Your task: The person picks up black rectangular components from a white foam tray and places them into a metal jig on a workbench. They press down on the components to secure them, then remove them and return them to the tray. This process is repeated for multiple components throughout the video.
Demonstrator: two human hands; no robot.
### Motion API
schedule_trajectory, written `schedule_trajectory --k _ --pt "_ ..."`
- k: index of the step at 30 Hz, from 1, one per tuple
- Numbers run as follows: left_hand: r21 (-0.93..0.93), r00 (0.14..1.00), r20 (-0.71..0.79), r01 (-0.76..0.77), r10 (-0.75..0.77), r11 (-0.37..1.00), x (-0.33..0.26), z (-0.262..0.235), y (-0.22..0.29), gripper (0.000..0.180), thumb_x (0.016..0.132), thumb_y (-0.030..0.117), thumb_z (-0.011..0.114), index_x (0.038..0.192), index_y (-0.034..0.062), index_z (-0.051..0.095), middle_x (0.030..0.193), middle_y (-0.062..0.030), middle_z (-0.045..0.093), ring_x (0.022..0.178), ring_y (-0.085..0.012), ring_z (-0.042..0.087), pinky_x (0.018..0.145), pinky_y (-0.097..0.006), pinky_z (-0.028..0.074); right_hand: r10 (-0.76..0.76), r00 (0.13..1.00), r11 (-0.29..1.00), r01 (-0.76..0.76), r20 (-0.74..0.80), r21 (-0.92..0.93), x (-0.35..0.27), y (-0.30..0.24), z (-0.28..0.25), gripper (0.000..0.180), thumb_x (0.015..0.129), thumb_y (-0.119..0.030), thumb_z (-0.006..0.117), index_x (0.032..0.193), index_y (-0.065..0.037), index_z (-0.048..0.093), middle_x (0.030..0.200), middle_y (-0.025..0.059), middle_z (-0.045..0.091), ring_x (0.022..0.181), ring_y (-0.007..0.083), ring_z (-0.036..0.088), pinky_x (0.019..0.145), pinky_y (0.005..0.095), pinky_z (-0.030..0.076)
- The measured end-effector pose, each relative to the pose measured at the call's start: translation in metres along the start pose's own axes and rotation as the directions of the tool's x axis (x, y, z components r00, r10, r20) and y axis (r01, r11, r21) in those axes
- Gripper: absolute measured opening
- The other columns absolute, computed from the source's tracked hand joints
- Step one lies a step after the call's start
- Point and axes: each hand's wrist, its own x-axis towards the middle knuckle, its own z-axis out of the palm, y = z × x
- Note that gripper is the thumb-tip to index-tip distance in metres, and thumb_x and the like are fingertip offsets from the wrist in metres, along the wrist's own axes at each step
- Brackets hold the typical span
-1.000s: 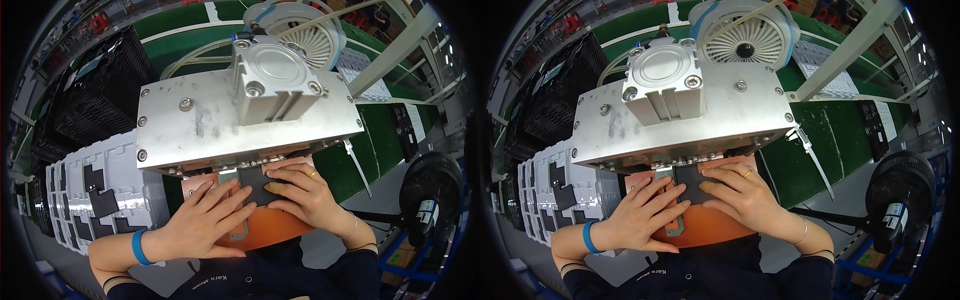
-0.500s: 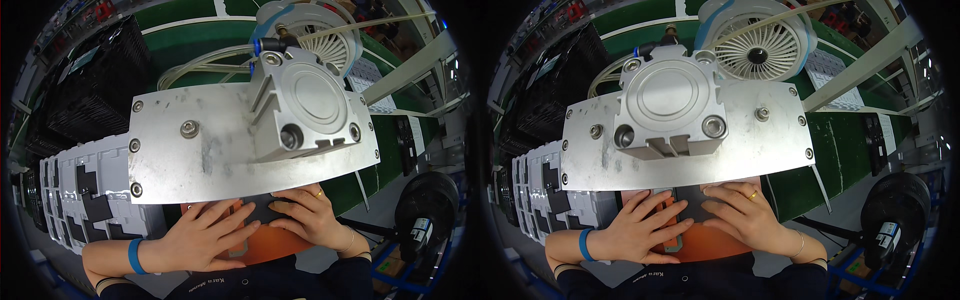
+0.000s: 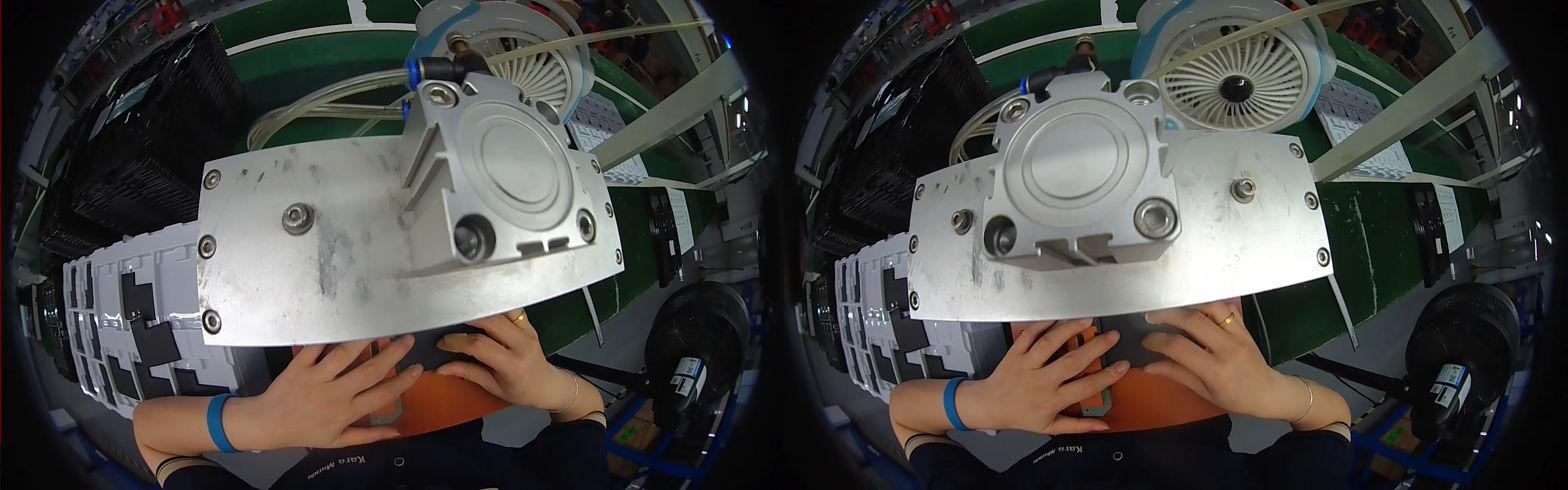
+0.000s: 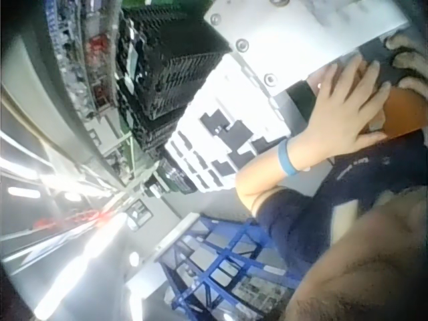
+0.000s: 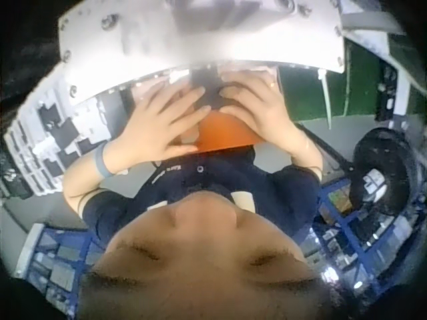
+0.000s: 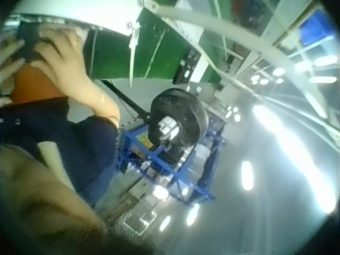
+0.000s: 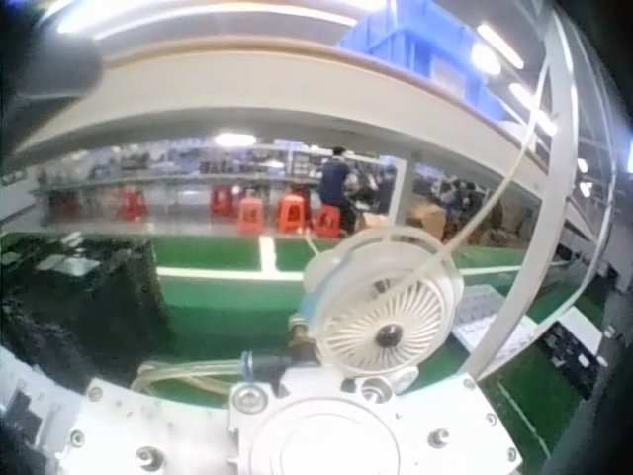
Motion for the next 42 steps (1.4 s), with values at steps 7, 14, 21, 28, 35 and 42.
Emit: schedule_trajectory --k 7,14,21,28,35,42 --pt "0.013 0.999 -0.023 -0.032 0.032 0.999 0.004 -0.001 -0.002 0.063 0.09 0.065 0.058 0.135 0.0216 0.062 0.149 -0.0102 0.049 0.135 -0.0344 0.044 0.109 -0.052 0.033 -0.017 0.996 1.0 0.016 0.09 0.016 0.007 0.0 -0.01 0.029 0.079 -0.021 0.08 0.103 -0.015 0.065 0.126 0.0042 0.055 0.108 0.0261 0.052 0.09 0.0414 0.04" --pt "-0.154 0.972 -0.235 -0.061 0.023 0.986 -0.01 0.0 0.002 0.061 0.09 0.045 0.068 0.14 0.014 0.056 0.146 -0.0169 0.049 0.132 -0.035 0.048 0.106 -0.047 0.04 0.108 0.993 0.975 -0.095 -0.055 0.203 -0.003 -0.019 -0.014 0.035 0.071 -0.005 0.086 0.099 -0.004 0.065 0.104 0.0119 0.06 0.101 0.0309 0.065 0.083 0.0382 0.053" --pt "-0.629 0.905 -0.255 0.111 -0.339 0.77 -0.02 -0.018 0.027 0.055 0.087 0.019 0.077 0.133 0.0002 0.055 0.125 -0.0183 0.059 0.106 -0.0308 0.064 0.09 -0.038 0.052 0.454 0.89 0.695 -0.329 -0.036 0.639 -0.009 -0.047 -0.005 0.036 0.075 0.007 0.083 0.093 -0.001 0.053 0.093 0.005 0.061 0.091 0.0115 0.064 0.082 0.0264 0.055" --pt "-0.645 0.861 -0.331 0.092 -0.386 0.758 -0.014 -0.013 0.021 0.048 0.084 0.01 0.078 0.129 0.003 0.06 0.107 -0.0074 0.067 0.089 -0.011 0.063 0.066 -0.022 0.048 0.36 0.933 0.667 -0.233 -0.032 0.707 -0.007 -0.043 -0.009 0.032 0.078 0.009 0.08 0.091 -0.003 0.053 0.095 0.003 0.062 0.09 0.0082 0.063 0.081 0.0248 0.053" --pt "-0.496 0.916 -0.232 0.179 -0.328 0.85 -0.041 -0.03 0.032 0.015 0.086 0.008 0.078 0.09 -0.0047 0.071 0.078 -0.0081 0.071 0.068 -0.0104 0.068 0.063 -0.023 0.052 0.252 0.933 0.738 -0.013 -0.258 0.675 -0.024 -0.074 0.011 0.04 0.075 0.002 0.085 0.107 0.002 0.059 0.099 0.0091 0.065 0.095 0.0172 0.068 0.079 0.0284 0.057" --pt "-0.669 0.339 -0.542 0.38 -0.769 0.639 -0.223 -0.066 0.014 0.023 0.096 0.008 0.067 0.117 -0.0009 0.067 0.101 -0.0025 0.072 0.087 -0.0052 0.064 0.073 -0.021 0.051 -0.004 0.939 0.852 -0.178 0.345 0.492 -0.101 -0.077 0.013 0.012 0.087 -0.016 0.075 0.095 -0.007 0.072 0.086 0.0082 0.072 0.072 0.0262 0.069 0.063 0.0341 0.056"
